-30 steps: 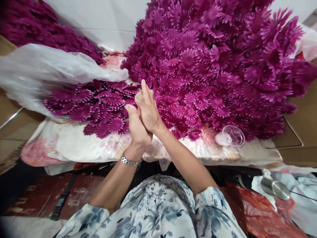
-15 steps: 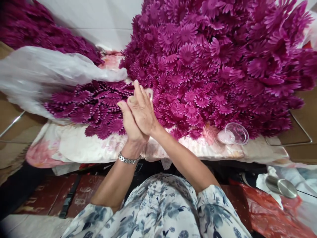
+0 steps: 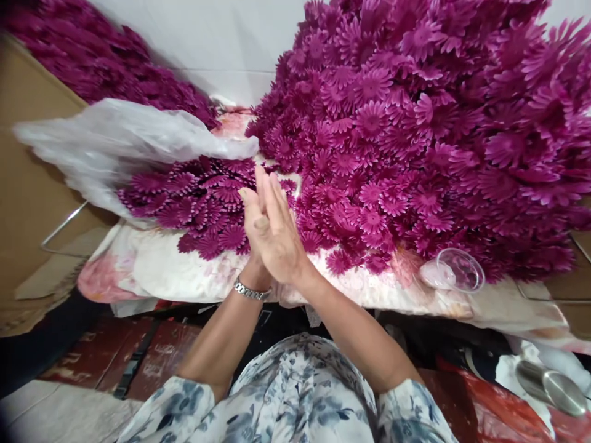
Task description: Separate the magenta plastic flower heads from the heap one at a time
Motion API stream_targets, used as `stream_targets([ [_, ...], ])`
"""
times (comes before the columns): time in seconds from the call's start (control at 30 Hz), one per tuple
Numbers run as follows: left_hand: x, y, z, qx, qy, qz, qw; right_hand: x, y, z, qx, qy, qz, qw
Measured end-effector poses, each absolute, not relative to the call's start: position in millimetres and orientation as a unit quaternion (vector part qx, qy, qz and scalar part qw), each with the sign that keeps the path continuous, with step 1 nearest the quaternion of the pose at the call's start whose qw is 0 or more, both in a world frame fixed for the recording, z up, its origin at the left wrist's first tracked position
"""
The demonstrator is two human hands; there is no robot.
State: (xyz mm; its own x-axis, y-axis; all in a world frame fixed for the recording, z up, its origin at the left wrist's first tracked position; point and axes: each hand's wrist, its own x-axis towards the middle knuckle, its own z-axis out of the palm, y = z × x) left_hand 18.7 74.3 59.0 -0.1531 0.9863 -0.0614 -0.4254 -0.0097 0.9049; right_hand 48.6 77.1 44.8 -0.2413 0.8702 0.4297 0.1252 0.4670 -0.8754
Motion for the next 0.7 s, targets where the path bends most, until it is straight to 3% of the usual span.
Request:
stream_targets([
  [0.2,21.5,61.0,40.9,0.254,0.299,0.668,0.632,54.1,119.8,37.1,-0.451,-0.635,0.352,0.518],
  [0.4,-0.7,63.1,36.3,0.158,0.296,0.677,0.655,65.1,108.6,40.2,-0.434,-0.598,0.369,0.564],
  [0.7,6.8,44.3,37.8,0.330,0.271,0.718,0.549,54.9,59.3,46.5,-0.397,-0.652,0.361,0.536],
])
